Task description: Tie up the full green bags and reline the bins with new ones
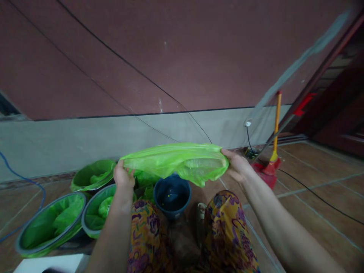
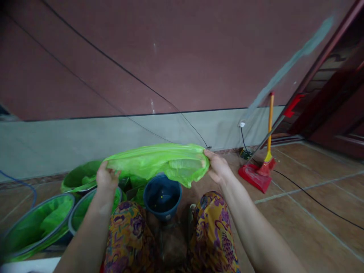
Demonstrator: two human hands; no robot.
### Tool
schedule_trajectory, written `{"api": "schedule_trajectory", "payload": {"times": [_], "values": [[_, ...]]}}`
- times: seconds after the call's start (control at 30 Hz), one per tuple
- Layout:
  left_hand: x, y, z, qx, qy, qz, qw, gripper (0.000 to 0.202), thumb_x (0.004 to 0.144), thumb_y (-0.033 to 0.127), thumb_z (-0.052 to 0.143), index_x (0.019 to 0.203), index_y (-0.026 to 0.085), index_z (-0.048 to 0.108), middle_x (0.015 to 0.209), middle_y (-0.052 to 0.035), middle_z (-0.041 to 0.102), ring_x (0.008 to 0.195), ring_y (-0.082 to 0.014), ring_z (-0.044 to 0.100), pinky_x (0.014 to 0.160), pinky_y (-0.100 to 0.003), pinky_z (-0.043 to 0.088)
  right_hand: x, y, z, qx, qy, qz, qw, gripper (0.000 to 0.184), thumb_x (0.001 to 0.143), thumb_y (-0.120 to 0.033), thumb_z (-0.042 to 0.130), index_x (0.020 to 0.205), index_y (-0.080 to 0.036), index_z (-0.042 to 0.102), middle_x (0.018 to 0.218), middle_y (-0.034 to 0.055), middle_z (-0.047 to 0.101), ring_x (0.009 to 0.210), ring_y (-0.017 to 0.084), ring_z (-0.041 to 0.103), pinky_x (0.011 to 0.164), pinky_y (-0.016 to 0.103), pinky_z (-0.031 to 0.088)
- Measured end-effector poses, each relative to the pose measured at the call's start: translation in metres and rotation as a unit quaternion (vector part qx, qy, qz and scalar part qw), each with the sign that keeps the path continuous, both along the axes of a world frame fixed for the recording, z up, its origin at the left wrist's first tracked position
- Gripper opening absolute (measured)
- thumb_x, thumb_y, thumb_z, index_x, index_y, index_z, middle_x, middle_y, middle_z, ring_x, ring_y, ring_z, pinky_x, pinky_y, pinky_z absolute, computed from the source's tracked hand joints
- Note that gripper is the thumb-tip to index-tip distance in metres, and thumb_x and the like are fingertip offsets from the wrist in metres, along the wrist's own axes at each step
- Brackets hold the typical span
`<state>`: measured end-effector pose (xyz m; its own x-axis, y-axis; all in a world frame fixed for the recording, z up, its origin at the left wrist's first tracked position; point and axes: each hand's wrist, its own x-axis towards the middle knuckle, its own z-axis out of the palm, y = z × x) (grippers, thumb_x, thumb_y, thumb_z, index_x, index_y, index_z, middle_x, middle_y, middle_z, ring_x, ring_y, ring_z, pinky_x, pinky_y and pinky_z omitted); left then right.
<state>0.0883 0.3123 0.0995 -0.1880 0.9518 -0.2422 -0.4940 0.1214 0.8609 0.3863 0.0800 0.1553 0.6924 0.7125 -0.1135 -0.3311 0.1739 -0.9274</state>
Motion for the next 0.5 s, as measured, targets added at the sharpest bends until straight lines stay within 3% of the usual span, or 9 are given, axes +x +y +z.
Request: {"api": "schedule_trajectory", "payload": {"times": [0.07,0.17,0.27,0.37,0.5], "values": [[0.019,-0.029,-0.02,-0.068,-0.062,-0.096,0.991,0.031,0.083,0.051,0.059,0.099,0.024,0.057,0.089,-0.0015,0.063,0.084,-0.0175,0.064,0.081,-0.036,0.053,-0.009,0.005,-0.002,-0.008,0.048,0.021,0.999,0.012,0.077,-0.03,0.068,0.079,-0.019,0.065,0.074,0.0075,0.074,0.072,0.023,0.071,0.068,0.037,0.059],[0.057,-0.072,-0.049,-0.126,-0.145,-0.315,0.929,0.047,0.084,0.066,0.053,0.103,0.024,0.058,0.112,-0.0094,0.066,0.106,-0.0269,0.064,0.089,-0.046,0.051,-0.035,0.005,-0.004,-0.003,0.07,0.056,0.996,0.012,0.08,-0.033,0.066,0.08,-0.021,0.066,0.076,0.0059,0.074,0.071,0.022,0.071,0.065,0.034,0.06],[0.094,-0.092,-0.061,-0.083,-0.167,-0.421,0.887,0.033,0.082,0.05,0.066,0.1,0.023,0.062,0.113,-0.0083,0.067,0.112,-0.026,0.063,0.095,-0.044,0.048,-0.074,-0.001,-0.007,0.016,0.068,0.096,0.993,0.018,0.076,-0.036,0.074,0.087,-0.022,0.071,0.085,0.0039,0.076,0.071,0.018,0.07,0.061,0.027,0.057],[0.12,-0.088,-0.059,-0.027,-0.132,-0.476,0.869,0.028,0.07,0.031,0.077,0.093,0.019,0.067,0.097,-0.0073,0.072,0.1,-0.0241,0.067,0.09,-0.037,0.049,-0.108,-0.008,-0.014,0.041,0.026,0.146,0.988,0.029,0.066,-0.033,0.083,0.091,-0.022,0.073,0.09,0.0035,0.076,0.076,0.017,0.07,0.068,0.025,0.055],[0.122,-0.071,-0.058,-0.044,-0.052,-0.411,0.909,0.015,0.068,0.025,0.076,0.073,0.017,0.064,0.068,-0.0011,0.067,0.069,-0.0162,0.064,0.074,-0.029,0.049,-0.116,-0.013,-0.019,0.033,-0.005,0.123,0.992,0.033,0.061,-0.03,0.086,0.09,-0.02,0.074,0.085,0.0035,0.075,0.072,0.015,0.068,0.066,0.025,0.053]]}}
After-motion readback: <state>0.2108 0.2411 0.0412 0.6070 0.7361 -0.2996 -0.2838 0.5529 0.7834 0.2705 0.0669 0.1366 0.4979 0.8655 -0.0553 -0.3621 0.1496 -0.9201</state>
